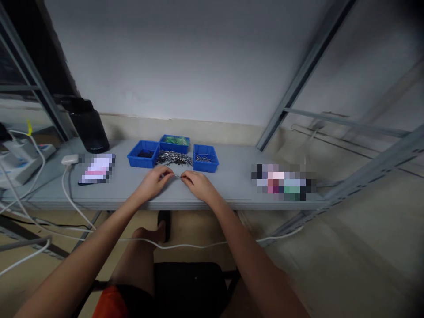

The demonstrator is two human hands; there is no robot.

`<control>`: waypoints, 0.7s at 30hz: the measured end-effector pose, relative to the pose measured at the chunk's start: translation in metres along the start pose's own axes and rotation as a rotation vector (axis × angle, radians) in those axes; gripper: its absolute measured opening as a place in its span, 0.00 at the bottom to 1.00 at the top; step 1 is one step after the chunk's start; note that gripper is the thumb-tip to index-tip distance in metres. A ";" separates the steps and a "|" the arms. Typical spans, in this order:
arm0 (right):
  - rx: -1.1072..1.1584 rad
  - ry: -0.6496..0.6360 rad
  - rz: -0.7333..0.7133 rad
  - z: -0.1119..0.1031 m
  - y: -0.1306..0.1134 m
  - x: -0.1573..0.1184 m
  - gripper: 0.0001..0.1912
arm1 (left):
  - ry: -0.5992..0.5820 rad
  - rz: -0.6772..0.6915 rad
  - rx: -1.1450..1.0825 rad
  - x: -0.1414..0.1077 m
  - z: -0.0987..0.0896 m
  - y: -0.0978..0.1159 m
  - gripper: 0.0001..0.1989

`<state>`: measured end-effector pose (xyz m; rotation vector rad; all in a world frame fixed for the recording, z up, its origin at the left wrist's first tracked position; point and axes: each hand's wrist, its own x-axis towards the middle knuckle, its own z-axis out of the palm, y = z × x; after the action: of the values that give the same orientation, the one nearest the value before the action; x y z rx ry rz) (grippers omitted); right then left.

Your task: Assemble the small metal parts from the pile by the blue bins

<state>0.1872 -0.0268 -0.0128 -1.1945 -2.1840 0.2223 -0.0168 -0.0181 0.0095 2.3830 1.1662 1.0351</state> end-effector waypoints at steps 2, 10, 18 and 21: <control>0.001 -0.003 0.007 0.000 -0.001 0.000 0.08 | -0.006 -0.002 0.016 0.000 0.001 -0.002 0.10; 0.009 0.018 0.045 -0.001 -0.001 0.000 0.08 | -0.071 -0.014 0.065 0.002 0.004 -0.012 0.08; 0.051 0.029 0.003 -0.001 -0.003 -0.001 0.10 | -0.134 0.010 0.100 0.000 0.003 -0.009 0.07; 0.049 0.027 0.001 -0.002 -0.004 -0.001 0.11 | -0.135 0.020 0.105 0.000 0.004 -0.009 0.07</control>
<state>0.1860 -0.0296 -0.0101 -1.1653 -2.1423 0.2570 -0.0189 -0.0121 0.0026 2.5059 1.1774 0.8224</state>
